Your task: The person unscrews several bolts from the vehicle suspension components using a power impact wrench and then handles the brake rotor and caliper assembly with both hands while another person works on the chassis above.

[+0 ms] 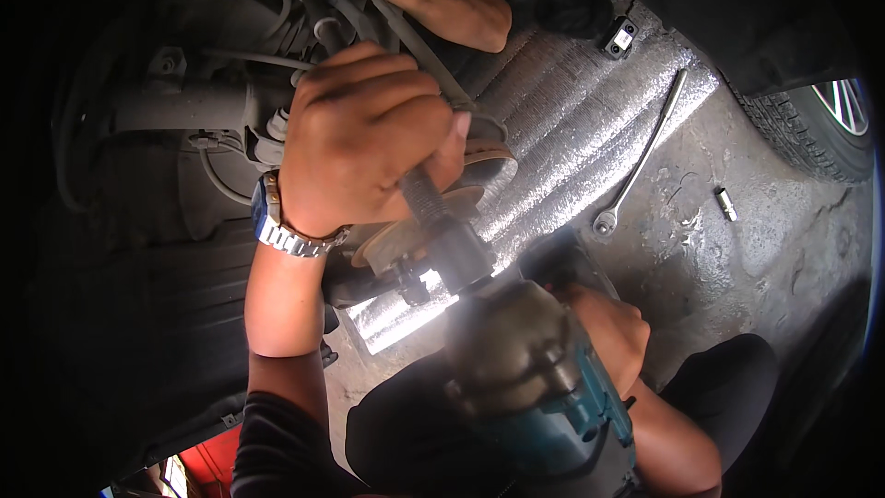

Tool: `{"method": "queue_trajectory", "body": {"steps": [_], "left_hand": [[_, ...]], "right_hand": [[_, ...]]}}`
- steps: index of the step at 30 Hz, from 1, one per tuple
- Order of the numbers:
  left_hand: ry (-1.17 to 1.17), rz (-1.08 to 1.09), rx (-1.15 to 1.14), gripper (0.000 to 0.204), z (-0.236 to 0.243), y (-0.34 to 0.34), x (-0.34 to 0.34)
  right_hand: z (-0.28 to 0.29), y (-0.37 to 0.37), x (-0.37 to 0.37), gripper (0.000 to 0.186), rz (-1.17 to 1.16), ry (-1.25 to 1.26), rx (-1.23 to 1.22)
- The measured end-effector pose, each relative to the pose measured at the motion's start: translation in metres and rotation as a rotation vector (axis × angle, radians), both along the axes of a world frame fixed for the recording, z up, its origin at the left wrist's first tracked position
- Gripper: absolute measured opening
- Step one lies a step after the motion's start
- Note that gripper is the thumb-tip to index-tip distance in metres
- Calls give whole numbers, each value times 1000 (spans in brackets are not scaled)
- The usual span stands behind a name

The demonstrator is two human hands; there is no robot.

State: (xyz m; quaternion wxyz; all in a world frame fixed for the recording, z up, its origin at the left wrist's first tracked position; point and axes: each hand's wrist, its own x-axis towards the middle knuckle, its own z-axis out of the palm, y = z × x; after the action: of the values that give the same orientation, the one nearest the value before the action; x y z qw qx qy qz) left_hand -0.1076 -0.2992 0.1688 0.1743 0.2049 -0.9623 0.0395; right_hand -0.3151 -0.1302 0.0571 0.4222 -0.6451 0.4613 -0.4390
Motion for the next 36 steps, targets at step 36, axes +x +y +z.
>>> {"method": "queue_trajectory", "body": {"steps": [36], "left_hand": [[-16,-11,-13,30,-5,0,-3]], "right_hand": [[11,10,8,35,-57,158,316]]}}
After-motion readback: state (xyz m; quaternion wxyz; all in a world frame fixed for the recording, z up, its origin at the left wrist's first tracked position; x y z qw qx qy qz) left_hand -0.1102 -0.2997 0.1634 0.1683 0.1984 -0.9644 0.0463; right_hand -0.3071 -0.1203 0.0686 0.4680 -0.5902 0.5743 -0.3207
